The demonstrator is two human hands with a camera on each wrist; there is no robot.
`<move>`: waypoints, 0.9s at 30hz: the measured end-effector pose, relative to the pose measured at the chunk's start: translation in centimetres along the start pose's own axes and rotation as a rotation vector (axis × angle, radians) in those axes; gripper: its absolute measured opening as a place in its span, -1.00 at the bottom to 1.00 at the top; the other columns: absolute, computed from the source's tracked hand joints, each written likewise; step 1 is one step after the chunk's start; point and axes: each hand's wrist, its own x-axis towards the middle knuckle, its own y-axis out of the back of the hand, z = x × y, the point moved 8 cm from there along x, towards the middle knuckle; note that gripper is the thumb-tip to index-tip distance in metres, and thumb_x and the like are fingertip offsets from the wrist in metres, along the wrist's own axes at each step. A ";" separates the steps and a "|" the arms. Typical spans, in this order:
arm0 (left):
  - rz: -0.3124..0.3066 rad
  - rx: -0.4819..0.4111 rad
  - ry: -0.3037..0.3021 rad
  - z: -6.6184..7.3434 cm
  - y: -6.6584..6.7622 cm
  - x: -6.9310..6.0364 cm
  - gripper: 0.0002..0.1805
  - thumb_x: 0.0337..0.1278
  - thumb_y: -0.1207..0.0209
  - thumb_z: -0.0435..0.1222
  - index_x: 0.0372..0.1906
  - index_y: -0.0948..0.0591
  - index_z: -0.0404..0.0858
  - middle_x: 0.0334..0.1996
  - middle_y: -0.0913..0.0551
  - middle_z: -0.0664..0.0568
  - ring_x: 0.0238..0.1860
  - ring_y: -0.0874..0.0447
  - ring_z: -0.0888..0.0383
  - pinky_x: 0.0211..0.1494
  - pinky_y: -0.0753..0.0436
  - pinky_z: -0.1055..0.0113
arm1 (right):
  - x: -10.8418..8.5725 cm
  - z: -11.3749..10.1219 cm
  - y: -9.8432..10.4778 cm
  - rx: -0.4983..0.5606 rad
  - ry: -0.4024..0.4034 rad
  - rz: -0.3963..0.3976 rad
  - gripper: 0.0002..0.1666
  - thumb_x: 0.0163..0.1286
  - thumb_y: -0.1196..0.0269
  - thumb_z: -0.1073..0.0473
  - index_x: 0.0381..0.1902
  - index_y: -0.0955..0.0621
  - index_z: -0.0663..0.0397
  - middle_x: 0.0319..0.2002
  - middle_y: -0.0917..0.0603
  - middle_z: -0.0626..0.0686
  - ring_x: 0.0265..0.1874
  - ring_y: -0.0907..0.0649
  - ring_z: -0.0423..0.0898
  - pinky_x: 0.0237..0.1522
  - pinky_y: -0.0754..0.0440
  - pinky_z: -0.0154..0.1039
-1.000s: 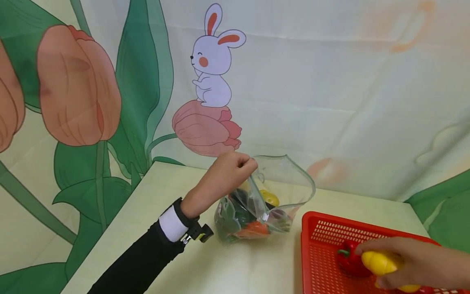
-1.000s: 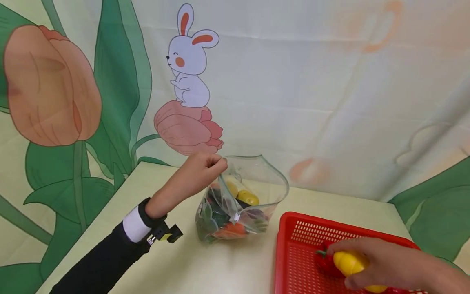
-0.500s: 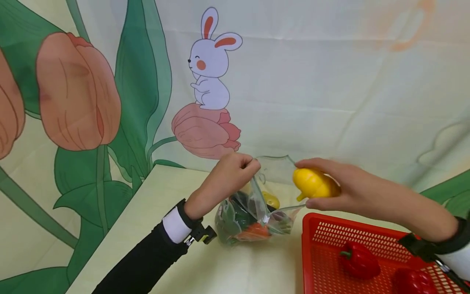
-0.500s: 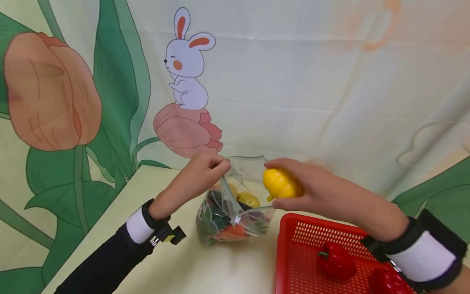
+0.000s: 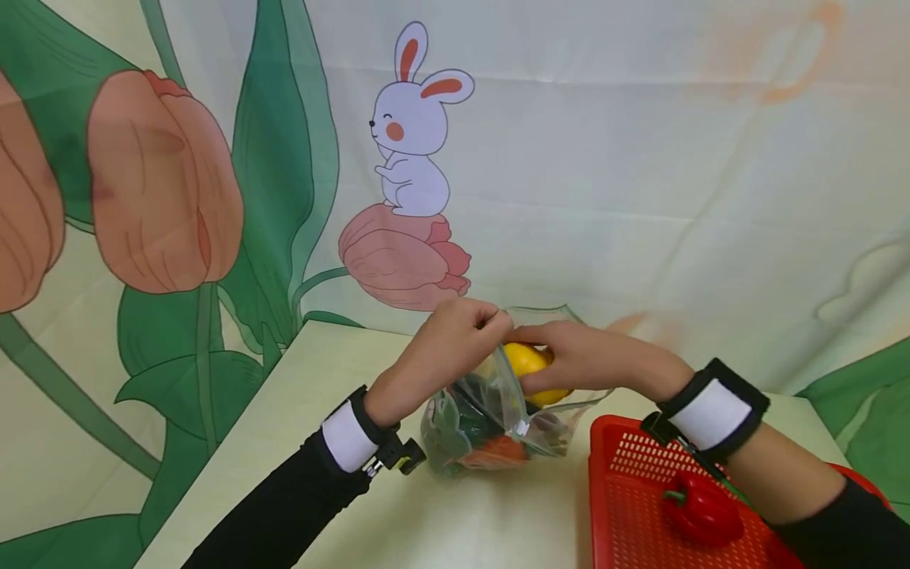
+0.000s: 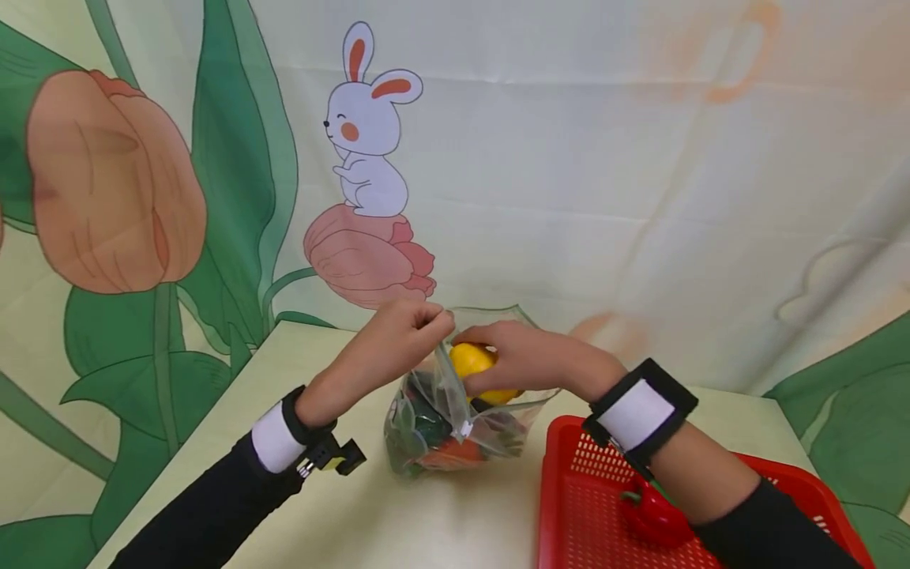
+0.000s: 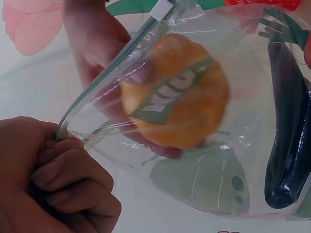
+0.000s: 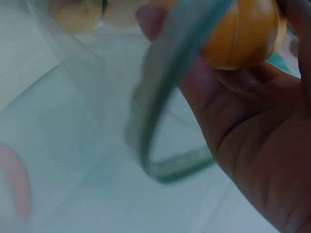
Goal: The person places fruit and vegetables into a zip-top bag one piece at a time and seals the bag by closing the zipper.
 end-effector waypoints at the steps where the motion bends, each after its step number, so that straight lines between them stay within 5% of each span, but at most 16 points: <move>1: -0.003 -0.002 -0.001 0.0 -0.1 0.0 -0.56 0.24 0.09 -0.12 -0.74 -0.30 -0.17 -0.74 -0.14 0.11 -0.71 -0.12 0.15 -0.61 -0.05 0.34 | 0.4 0.2 -0.4 0.002 -0.008 -0.017 -0.49 0.25 -0.28 -0.02 0.17 -0.46 -0.35 -0.36 -0.55 -0.10 -0.43 -0.58 -0.16 -0.37 -0.57 -0.25; 9: -0.019 0.005 0.010 0.1 -0.5 0.1 -0.57 0.23 0.10 -0.11 -0.74 -0.28 -0.17 -0.73 -0.11 0.13 -0.70 -0.10 0.18 -0.59 -0.05 0.33 | 2.2 1.2 -1.5 -0.059 -0.010 -0.053 -0.62 0.27 -0.30 -0.07 0.01 -0.54 -0.16 -0.36 -0.56 -0.11 -0.41 -0.55 -0.18 -0.31 -0.52 -0.26; 16: -0.018 0.017 0.008 0.2 -0.4 -0.1 -0.58 0.22 0.09 -0.13 -0.74 -0.26 -0.15 -0.72 -0.11 0.14 -0.68 -0.08 0.20 -0.58 -0.06 0.34 | 1.7 1.5 -1.7 -0.107 -0.026 -0.023 -0.56 0.33 -0.25 -0.05 0.14 -0.55 -0.13 0.00 -0.62 -0.11 -0.03 -0.58 -0.12 0.10 -0.54 -0.08; 22: -0.021 -0.004 0.010 -0.1 -0.3 -0.2 -0.57 0.24 0.09 -0.12 -0.73 -0.27 -0.16 -0.73 -0.11 0.12 -0.70 -0.08 0.17 -0.60 -0.05 0.33 | -1.2 1.3 -1.2 -0.050 -0.072 0.019 -0.40 0.36 -0.21 -0.10 0.29 -0.46 -0.03 0.22 -0.55 -0.02 0.19 -0.55 0.06 0.17 -0.53 0.04; 27: -0.014 0.001 0.001 -0.2 -0.4 0.1 -0.56 0.26 0.08 -0.10 -0.73 -0.29 -0.17 -0.74 -0.13 0.10 -0.71 -0.10 0.16 -0.60 -0.06 0.34 | -4.9 1.6 0.6 0.009 -0.073 0.097 -0.54 0.39 -0.16 -0.12 0.20 -0.52 -0.17 0.16 -0.59 -0.09 0.12 -0.61 -0.04 0.02 -0.63 -0.11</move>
